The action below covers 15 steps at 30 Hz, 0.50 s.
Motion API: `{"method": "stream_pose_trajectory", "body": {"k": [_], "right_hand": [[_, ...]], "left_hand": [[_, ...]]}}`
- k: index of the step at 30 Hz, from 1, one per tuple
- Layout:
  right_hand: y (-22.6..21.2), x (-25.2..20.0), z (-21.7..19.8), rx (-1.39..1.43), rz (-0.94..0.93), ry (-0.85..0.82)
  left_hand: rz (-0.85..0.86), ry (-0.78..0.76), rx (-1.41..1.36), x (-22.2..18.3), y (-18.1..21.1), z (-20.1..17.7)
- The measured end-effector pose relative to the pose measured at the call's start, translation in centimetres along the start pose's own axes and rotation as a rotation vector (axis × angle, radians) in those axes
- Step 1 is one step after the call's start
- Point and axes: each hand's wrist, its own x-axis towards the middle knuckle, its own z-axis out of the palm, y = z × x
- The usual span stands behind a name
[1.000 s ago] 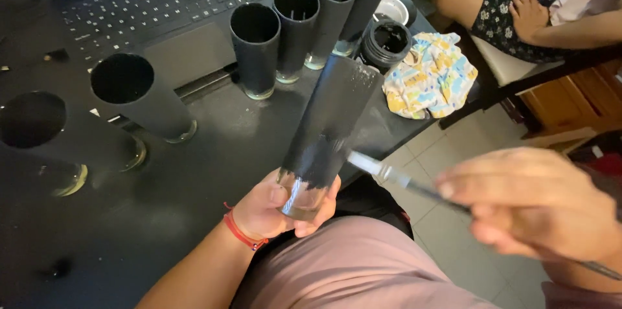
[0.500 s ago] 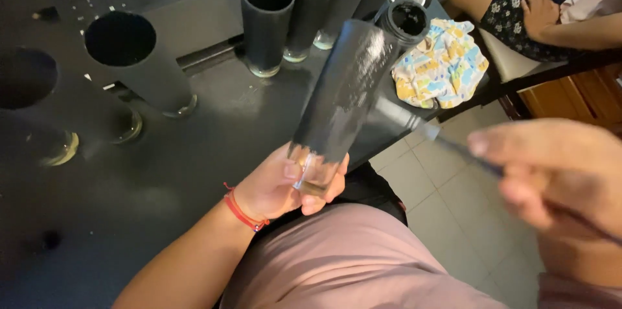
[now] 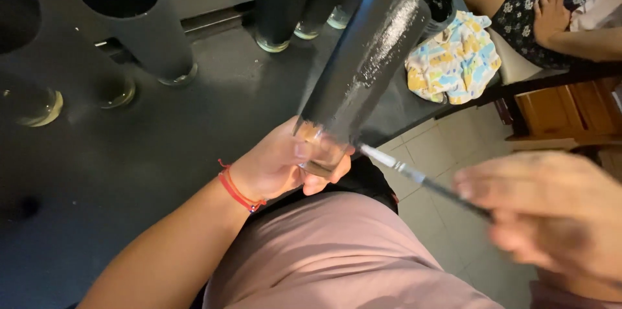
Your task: Painting glass tubes with black paint using a brush at a workspace.
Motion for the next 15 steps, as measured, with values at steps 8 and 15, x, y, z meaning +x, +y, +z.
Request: {"method": "stream_pose_trajectory", "body": {"k": [8, 15], "right_hand": [[-0.1, 0.7, 0.3, -0.010, -0.332, -0.006], [-2.8, 1.3, 1.4, -0.603, -0.559, 0.042]], "left_hand": [[0.061, -0.033, 0.120, 0.1, 0.9, 0.7], [0.107, -0.015, 0.248, 0.1, 0.9, 1.1]]}}
